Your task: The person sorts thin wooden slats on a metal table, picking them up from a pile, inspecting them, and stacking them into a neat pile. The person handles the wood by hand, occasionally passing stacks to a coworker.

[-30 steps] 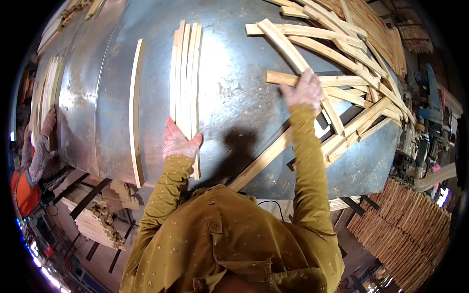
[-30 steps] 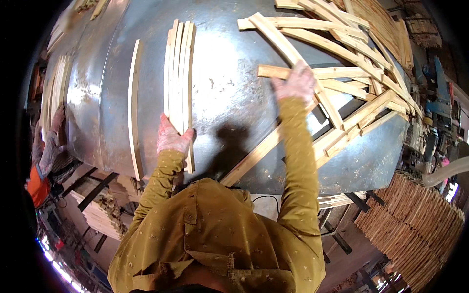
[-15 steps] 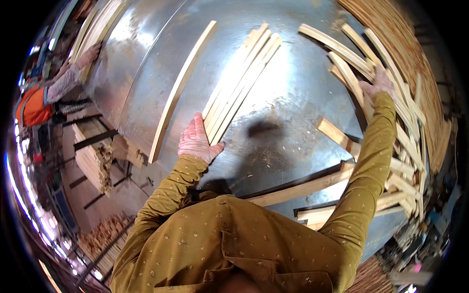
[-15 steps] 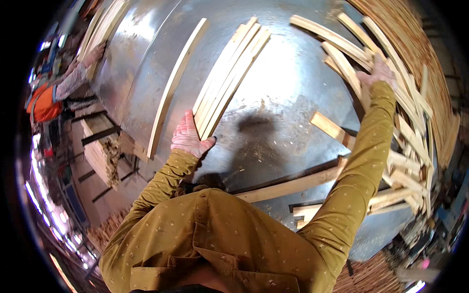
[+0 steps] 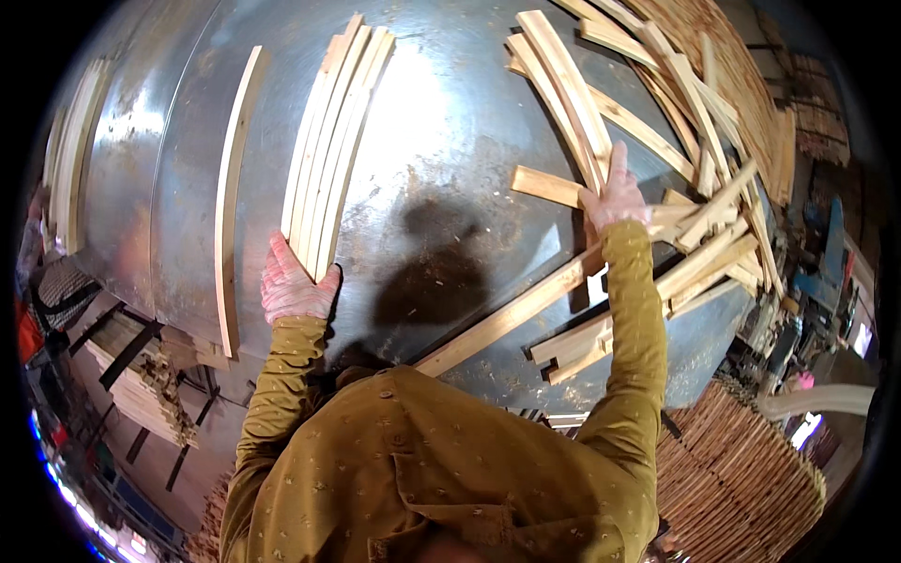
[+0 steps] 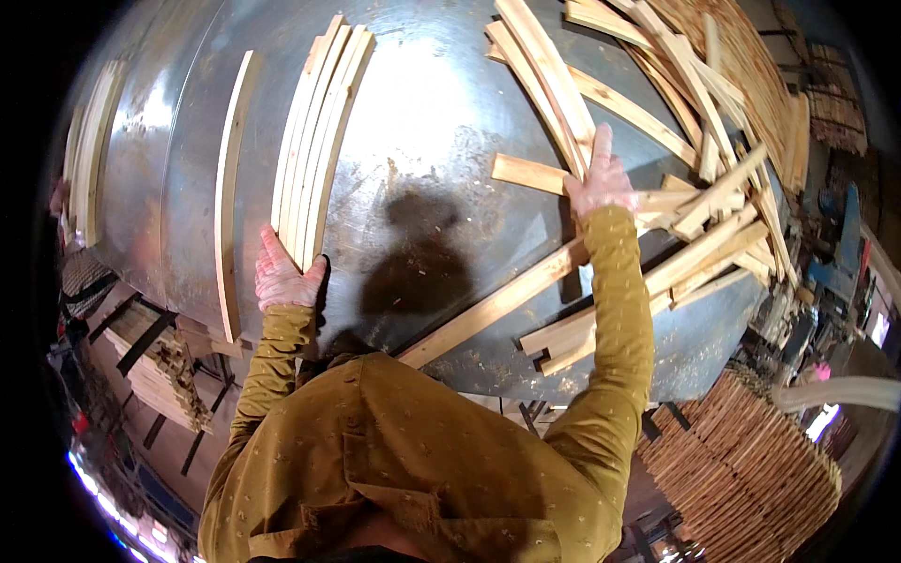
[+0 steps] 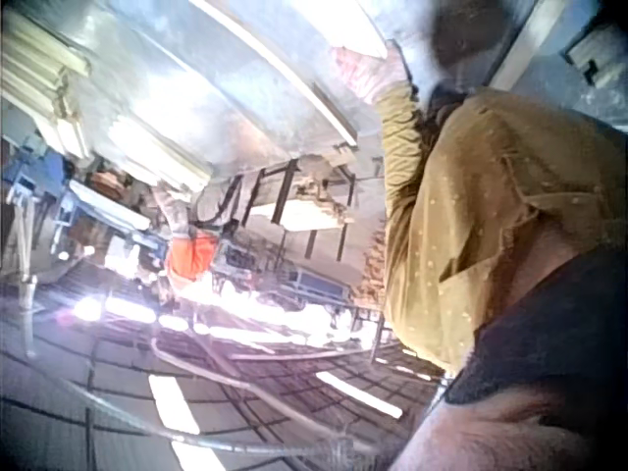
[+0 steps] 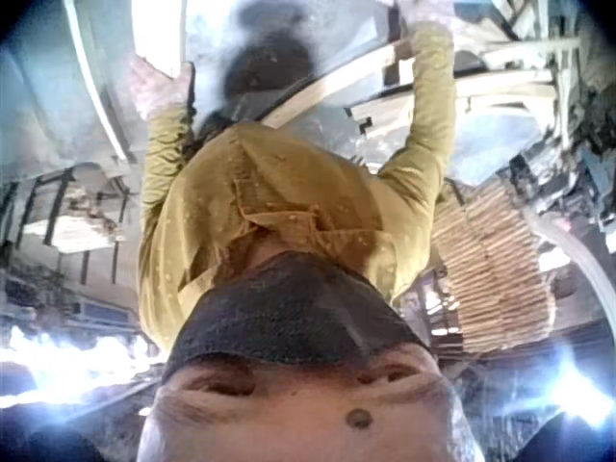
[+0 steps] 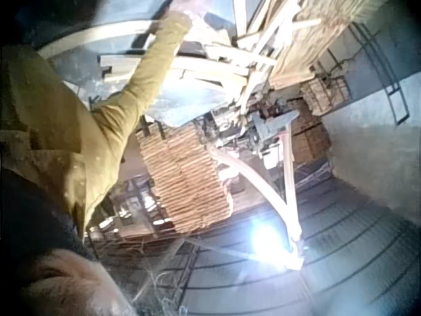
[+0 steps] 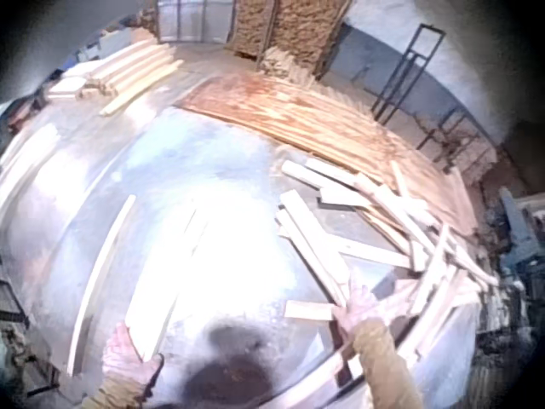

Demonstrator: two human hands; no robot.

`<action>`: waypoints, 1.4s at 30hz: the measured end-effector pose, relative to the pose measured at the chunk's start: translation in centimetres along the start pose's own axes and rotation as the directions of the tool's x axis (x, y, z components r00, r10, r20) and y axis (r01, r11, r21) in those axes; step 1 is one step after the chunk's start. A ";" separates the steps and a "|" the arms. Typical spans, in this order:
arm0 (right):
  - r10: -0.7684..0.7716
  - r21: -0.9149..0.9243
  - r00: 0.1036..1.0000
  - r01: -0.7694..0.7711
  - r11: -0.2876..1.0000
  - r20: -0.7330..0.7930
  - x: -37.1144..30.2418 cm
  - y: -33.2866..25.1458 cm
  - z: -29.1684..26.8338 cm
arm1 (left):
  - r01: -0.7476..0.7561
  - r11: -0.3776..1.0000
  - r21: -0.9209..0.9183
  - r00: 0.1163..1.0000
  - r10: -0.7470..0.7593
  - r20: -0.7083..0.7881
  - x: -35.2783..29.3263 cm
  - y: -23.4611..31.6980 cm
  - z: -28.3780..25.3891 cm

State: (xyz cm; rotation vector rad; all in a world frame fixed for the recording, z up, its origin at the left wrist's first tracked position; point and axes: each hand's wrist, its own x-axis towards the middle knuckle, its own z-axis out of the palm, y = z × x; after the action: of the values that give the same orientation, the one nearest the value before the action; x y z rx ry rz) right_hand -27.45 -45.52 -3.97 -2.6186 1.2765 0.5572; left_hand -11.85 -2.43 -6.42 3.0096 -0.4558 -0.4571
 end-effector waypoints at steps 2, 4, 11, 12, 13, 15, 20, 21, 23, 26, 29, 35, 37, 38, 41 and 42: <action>0.017 0.126 1.000 -0.016 0.992 -0.009 0.4 0.2 -0.9 | -0.145 0.989 -0.013 0.982 0.143 -0.121 0.1 -0.2 -0.1; -0.149 0.613 0.989 0.106 0.783 0.020 -0.1 1.4 0.6 | -0.373 0.928 -0.009 0.868 0.346 -0.355 -0.3 -0.3 -0.3; -0.606 0.803 0.765 -0.492 -0.336 0.216 -3.7 -11.0 3.1 | 0.586 0.133 -0.800 0.496 0.721 0.484 -2.8 9.5 -1.6; -0.544 0.845 0.808 -0.440 -0.304 0.225 -2.4 -11.2 5.8 | 0.459 0.211 -0.863 0.499 0.742 0.447 -2.2 10.2 -0.9; -0.467 0.882 0.853 -0.388 -0.269 0.233 -1.4 -10.8 9.1 | 0.324 0.284 -0.902 0.481 0.772 0.416 -2.0 10.5 -0.1; -0.291 0.918 0.902 -0.370 -0.144 0.318 -5.2 -14.0 6.7 | 0.419 0.356 -0.835 0.624 0.556 0.549 -2.4 9.0 1.4; -0.575 0.591 0.782 -0.588 -0.551 0.242 -10.5 -13.5 9.5 | 0.287 0.581 -0.761 0.779 0.321 0.539 -2.4 2.7 5.9; -0.621 0.541 0.762 -0.605 -0.584 0.182 -12.2 -12.4 11.3 | 0.231 0.760 -0.607 0.764 0.244 0.597 -2.9 3.0 2.9; -0.702 0.482 0.703 -0.658 -0.578 0.117 -15.1 -12.4 13.1 | 0.175 0.845 -0.505 0.859 0.120 0.498 -4.2 1.6 4.0; -0.684 0.448 0.717 -0.661 -0.602 0.137 -18.9 -11.6 15.4 | 0.199 0.923 -0.330 0.852 0.003 0.523 -5.9 2.9 -1.4; -0.650 0.420 0.759 -0.602 -0.679 0.036 -17.3 -12.2 15.4 | -0.111 0.936 -0.335 0.978 0.162 0.129 -6.9 1.4 0.4; -0.758 0.359 0.602 -0.670 -0.650 -0.251 -11.6 -12.6 11.3 | -0.325 0.936 0.134 0.912 0.348 -0.218 -5.0 -0.2 0.5; -0.773 0.419 0.576 -0.652 -0.631 -0.267 -11.1 -13.4 10.3 | -0.375 0.925 0.066 0.870 0.375 -0.320 -6.4 -0.1 0.0; -0.777 0.448 0.564 -0.639 -0.625 -0.279 -10.9 -14.0 9.9 | -0.381 0.878 -0.290 0.915 0.312 -0.258 -7.6 0.5 -1.7; -0.614 0.715 0.789 -0.409 -0.566 -0.035 -11.2 -16.1 9.2 | 0.164 0.310 -0.937 0.864 0.413 0.288 -8.0 2.9 -2.2; -0.538 0.793 0.843 -0.345 -0.503 0.025 -11.6 -17.5 9.2 | 0.324 0.196 -0.926 0.795 0.474 0.378 -7.9 3.3 -1.9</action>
State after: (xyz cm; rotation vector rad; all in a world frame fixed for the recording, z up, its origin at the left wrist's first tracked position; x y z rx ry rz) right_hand -22.57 -23.47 -7.84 -0.6177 0.4558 -0.1489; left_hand -19.41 -3.23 -2.02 1.4249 -0.1687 -1.1705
